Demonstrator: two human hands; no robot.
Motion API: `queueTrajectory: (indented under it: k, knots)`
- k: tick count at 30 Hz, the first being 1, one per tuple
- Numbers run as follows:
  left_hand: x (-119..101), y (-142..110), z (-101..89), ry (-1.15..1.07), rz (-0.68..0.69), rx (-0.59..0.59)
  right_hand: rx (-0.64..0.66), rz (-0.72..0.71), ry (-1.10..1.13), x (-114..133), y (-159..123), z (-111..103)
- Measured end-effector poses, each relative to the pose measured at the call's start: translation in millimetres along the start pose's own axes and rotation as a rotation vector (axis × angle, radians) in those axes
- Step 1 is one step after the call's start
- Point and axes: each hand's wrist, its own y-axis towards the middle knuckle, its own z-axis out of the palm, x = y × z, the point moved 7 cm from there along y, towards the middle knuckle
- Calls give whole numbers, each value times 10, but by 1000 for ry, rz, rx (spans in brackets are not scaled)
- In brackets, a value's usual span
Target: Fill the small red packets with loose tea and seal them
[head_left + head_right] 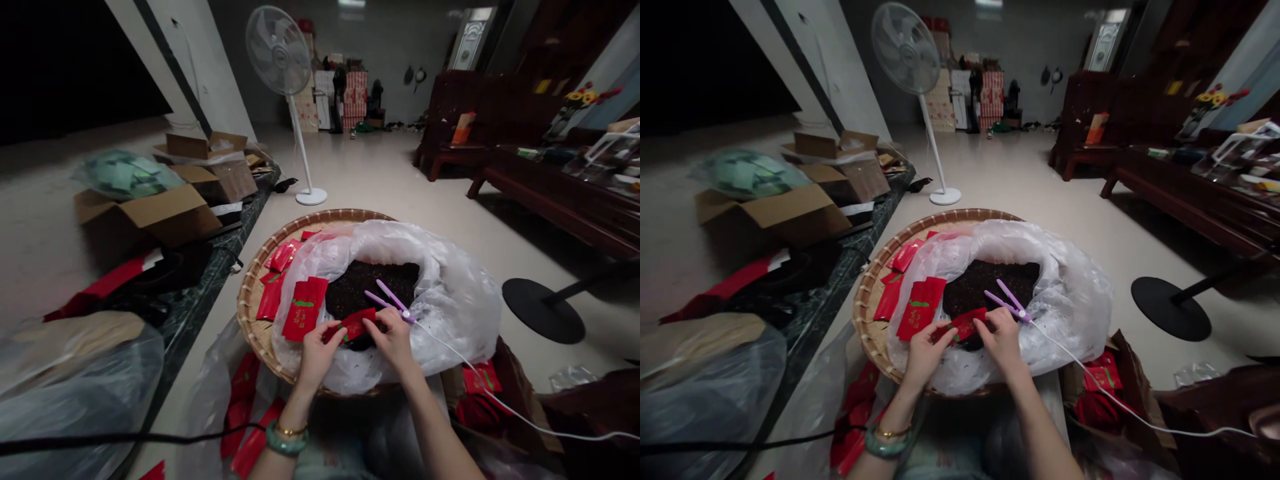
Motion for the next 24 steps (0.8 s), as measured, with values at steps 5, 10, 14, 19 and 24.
queueTrajectory:
  k: [5, 10, 14, 19, 24]
  knots:
    - [68, 42, -47, -16, -10, 10, 296, 326, 503, -95, -56, 239]
    - [-16, 41, -30, -41, 10, 55, 531, 526, 673, -83, -154, 394]
    - [-77, 45, -38, 27, 40, 84, 563, 512, 663, -109, -182, 408]
    - [-386, -46, -178, 397, 393, -163, 500, 474, 588, -155, -128, 361]
    - [-653, -246, 149, 812, 768, 68, 547, 387, 523, -101, -60, 440]
